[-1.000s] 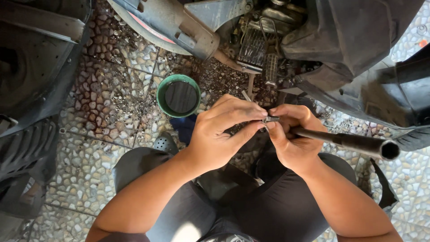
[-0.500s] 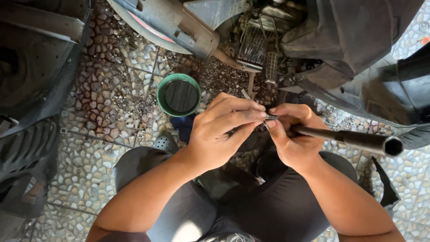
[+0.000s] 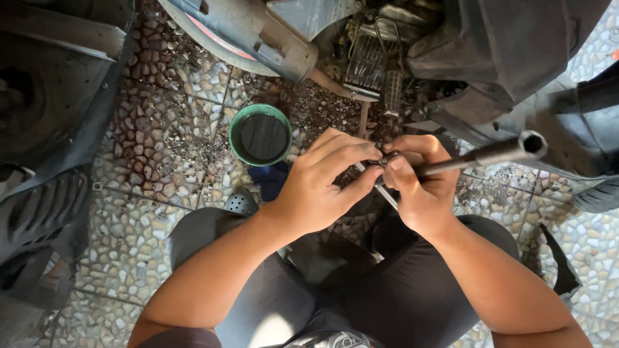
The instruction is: The person sits on the floor beneath a scooter and uses a T-handle socket wrench to loosen and remove bolts from the underbody near the exhaust and engine area. They handle small removed components by hand, place items into a green bucket on the floor, and continue working on fasteners under the vehicle.
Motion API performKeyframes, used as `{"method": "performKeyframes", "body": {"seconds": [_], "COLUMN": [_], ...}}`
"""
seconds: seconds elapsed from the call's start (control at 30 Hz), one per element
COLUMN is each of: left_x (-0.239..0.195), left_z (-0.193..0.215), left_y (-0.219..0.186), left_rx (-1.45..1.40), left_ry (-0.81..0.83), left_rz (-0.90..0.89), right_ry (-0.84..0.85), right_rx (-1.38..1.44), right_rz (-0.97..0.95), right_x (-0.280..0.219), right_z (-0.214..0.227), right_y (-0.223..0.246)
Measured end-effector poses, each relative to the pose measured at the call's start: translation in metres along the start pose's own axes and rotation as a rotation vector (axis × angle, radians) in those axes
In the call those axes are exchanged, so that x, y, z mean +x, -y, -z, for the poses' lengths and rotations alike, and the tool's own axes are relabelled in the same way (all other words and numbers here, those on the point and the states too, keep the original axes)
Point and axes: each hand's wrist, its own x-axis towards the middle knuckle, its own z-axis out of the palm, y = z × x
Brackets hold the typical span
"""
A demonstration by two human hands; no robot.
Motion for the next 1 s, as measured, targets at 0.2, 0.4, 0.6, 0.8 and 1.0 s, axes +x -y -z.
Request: {"method": "performKeyframes", "body": {"seconds": [0.2,0.4,0.6,0.8,1.0], "left_x": [-0.005,-0.021,-0.023,-0.025,-0.024], "left_z": [-0.004,-0.019,-0.021,-0.026,-0.027], "left_y": [0.001,0.009,0.015,0.020,0.029], "left_rx": [-0.125,-0.912,-1.022,-1.036,-0.993], "left_ry": [0.021,0.046,0.055,0.052,0.063], "left_rz": [0.137,0.516,0.599,0.633,0.640], "right_ry": [0.033,0.079,0.056,-0.011,-0.016], "right_rx": [0.271,0.440,0.435,0.385,0.334], "right_rz": [-0.118,-0.139,-0.154,-0.158,-0.173], "right_x": [0.002,0.000,0.001,0.001,0.006], "right_z": [-0.003,0.002,0.005,0.005,0.005], "right_y": [0.005,0.006,0.006,0.009,0.008]}}
